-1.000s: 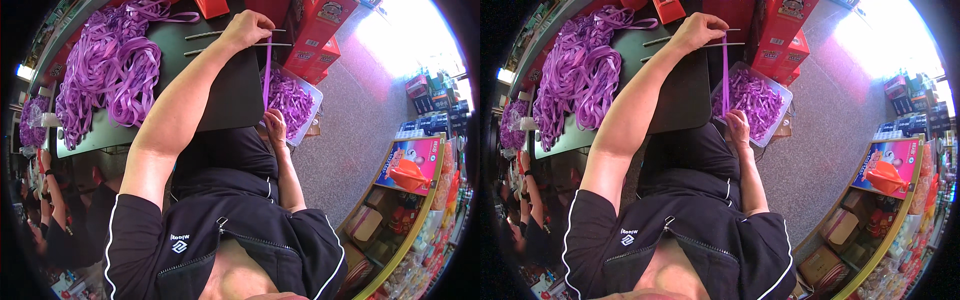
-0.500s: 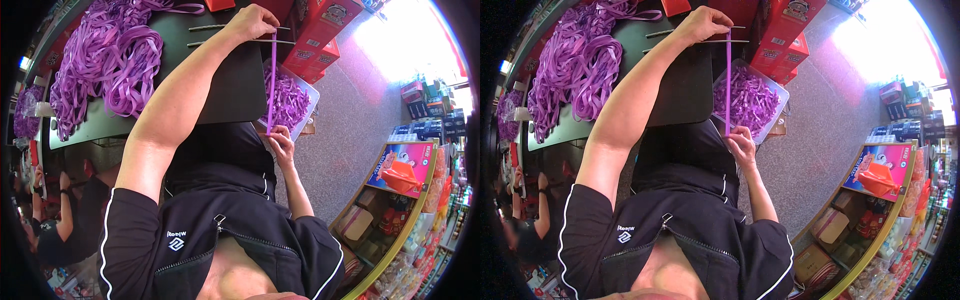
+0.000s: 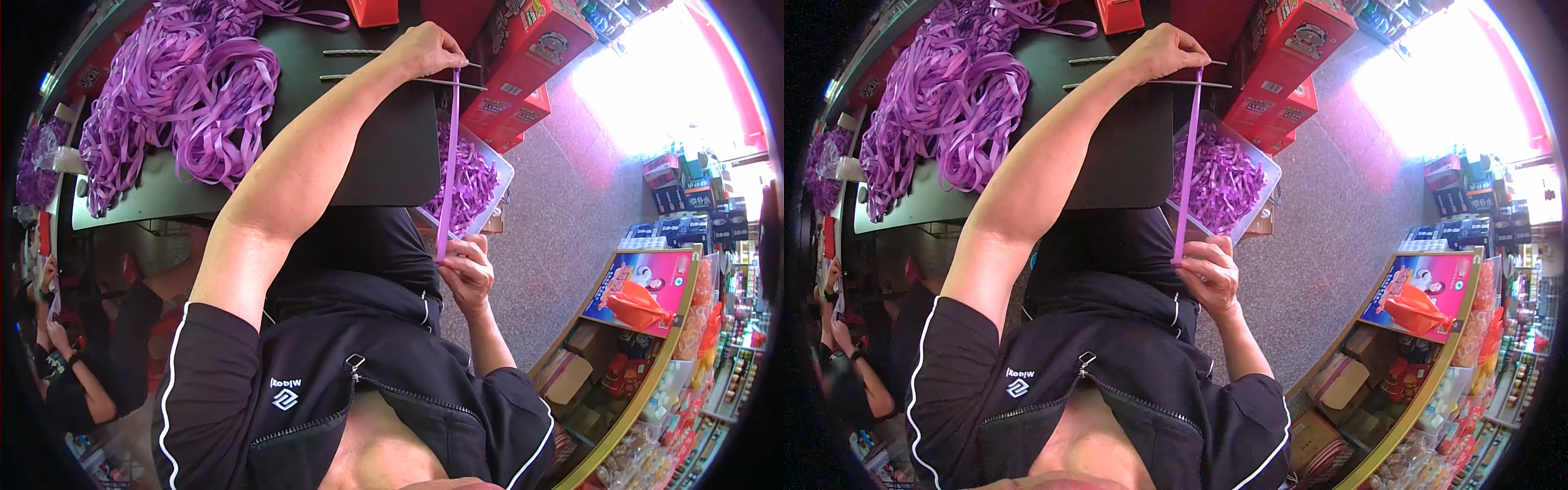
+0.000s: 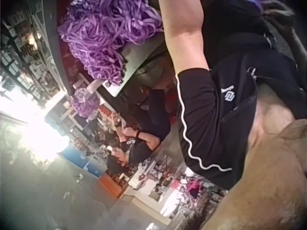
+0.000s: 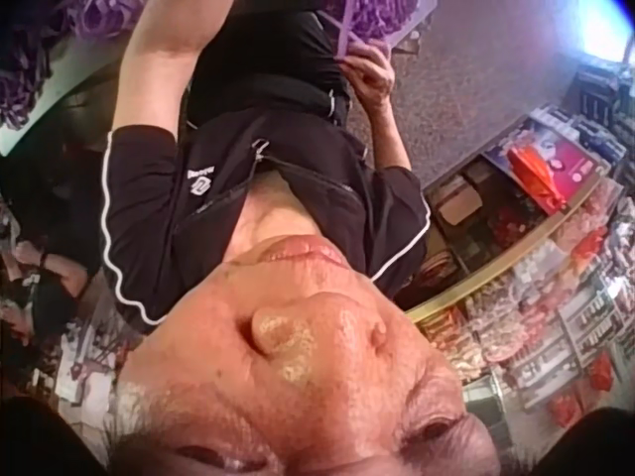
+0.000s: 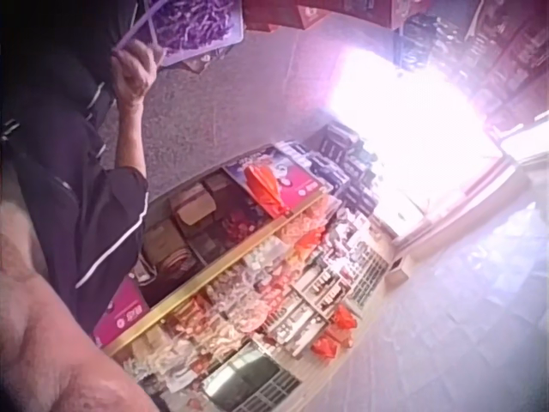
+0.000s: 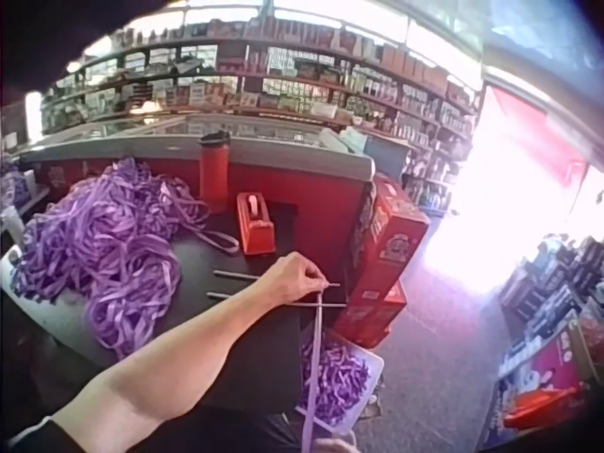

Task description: Measuring, cutting, and taping purple ribbons using metal guide rods on a workbench.

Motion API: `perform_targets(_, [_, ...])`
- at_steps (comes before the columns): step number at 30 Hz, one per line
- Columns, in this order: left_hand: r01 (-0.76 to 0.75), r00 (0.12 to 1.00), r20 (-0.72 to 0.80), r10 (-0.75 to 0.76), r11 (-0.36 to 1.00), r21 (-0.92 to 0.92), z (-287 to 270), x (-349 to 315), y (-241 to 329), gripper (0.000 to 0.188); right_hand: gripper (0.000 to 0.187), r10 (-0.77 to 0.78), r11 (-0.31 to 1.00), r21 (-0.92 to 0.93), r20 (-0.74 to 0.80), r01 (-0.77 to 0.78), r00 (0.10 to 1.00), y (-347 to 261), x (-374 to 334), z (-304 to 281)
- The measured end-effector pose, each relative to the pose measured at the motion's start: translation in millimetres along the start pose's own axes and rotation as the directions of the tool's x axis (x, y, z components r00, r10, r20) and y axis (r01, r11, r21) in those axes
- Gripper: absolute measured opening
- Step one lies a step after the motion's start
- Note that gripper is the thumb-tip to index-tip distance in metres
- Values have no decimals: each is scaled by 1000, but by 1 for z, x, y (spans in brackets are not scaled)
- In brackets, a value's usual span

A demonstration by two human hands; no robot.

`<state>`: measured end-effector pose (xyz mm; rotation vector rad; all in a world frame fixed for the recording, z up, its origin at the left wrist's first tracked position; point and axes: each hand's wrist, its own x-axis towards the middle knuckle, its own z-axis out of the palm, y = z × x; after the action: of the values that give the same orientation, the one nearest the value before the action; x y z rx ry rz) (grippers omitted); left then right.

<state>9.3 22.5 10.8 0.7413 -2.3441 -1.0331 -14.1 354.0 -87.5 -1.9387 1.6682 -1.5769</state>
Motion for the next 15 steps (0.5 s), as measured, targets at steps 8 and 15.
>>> perform_targets(8, [3,999,-52,-1,999,32,-1,-3,3,22,23,117,993,21,15,-117,993,15,-11,14])
perform_targets(15, [-39,998,-56,41,998,49,0,-2,0,23,32,547,800,323,-47,-506,836,24,-30,26])
